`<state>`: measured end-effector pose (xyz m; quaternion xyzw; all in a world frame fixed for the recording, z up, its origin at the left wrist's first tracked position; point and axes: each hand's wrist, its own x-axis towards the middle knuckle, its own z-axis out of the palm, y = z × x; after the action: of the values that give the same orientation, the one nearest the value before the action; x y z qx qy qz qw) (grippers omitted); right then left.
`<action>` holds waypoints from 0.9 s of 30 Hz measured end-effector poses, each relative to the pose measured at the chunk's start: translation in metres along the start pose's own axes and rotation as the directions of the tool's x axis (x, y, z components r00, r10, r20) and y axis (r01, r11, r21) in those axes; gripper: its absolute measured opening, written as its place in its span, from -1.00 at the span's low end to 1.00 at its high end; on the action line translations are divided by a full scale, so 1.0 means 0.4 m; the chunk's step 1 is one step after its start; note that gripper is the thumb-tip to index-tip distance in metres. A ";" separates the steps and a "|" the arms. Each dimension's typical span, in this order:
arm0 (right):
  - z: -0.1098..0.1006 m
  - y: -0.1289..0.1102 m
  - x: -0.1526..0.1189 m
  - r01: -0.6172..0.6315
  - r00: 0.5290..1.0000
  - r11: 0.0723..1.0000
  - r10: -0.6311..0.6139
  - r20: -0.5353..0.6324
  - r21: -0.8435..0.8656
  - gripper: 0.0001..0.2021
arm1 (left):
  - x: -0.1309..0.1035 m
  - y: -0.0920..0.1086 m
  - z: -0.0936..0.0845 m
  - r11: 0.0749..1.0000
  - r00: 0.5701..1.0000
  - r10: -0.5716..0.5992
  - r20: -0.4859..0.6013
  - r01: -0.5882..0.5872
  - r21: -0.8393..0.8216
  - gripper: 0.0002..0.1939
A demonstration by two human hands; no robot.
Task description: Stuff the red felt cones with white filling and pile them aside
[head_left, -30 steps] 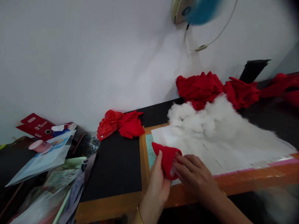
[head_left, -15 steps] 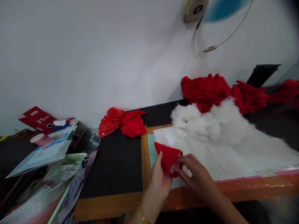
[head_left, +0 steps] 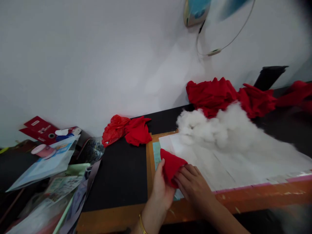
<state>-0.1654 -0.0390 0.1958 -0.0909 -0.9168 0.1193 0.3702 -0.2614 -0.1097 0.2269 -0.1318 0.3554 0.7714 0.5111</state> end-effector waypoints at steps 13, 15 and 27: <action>0.018 0.014 -0.064 -0.276 0.932 0.885 0.342 -0.119 0.375 -0.75 | -0.006 -0.103 -0.005 0.906 0.934 0.334 0.126 -0.355 0.232 -0.29; 0.010 0.012 -0.066 -0.222 0.954 0.900 0.280 -0.107 0.375 -0.76 | -0.005 -0.088 -0.007 0.915 0.937 0.317 0.144 -0.343 0.212 -0.29; -0.023 0.004 -0.093 0.011 0.987 0.978 -0.044 0.156 0.207 -0.63 | 0.035 -0.040 0.012 0.880 0.920 0.384 0.078 -0.390 0.272 -0.50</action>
<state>-0.1325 -0.0454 0.1772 -0.0295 -0.9274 0.2150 0.3046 -0.2528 -0.0929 0.2158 0.0242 0.4751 0.8007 0.3641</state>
